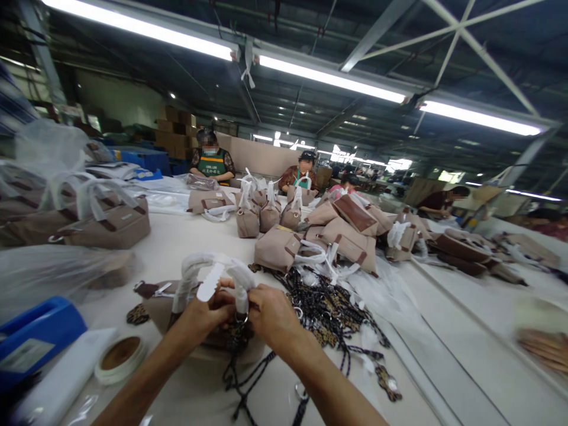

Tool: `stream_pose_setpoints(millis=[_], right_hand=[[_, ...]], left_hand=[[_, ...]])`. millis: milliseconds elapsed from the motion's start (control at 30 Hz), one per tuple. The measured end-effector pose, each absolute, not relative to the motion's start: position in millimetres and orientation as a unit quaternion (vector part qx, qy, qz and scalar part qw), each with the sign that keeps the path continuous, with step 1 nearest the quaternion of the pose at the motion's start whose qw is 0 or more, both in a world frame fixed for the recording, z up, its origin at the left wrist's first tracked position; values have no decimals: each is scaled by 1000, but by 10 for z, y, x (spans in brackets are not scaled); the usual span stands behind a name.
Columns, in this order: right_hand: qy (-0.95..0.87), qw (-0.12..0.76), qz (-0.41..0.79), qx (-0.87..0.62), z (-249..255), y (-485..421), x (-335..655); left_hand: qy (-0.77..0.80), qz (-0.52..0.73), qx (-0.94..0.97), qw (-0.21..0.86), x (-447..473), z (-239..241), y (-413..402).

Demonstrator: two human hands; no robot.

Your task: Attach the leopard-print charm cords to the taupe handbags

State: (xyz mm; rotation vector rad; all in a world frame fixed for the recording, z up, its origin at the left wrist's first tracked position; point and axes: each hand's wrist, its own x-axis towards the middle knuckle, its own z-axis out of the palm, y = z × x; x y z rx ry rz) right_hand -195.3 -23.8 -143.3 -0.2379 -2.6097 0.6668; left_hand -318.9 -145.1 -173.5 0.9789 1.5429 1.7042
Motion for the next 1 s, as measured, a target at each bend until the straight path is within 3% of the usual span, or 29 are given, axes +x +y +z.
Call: stream_pose_setpoints(millis=[133,267,467,767,1000], right_hand=[[-943,207,253,-61,-1422,-225,-1920],[-915,256,285,-131,-1301,-240,-1838],[-817,278,449,-232,-1219,-412,-1733],[-543,334,730,-246,-1437,-595,-1841],[-593,407,645,-260,-1533,-620,-1820]], left_hand=[[596,632,379,319,-3211,-1728,-1445],[625,618,395,267,-3209,-1737,-1485],[670,550,495,55,-3021,-1727,-1589],[679,398,610,-92,-2803,-1797,-1524],[728,358,582,-52,-2731,-1743,-1375]])
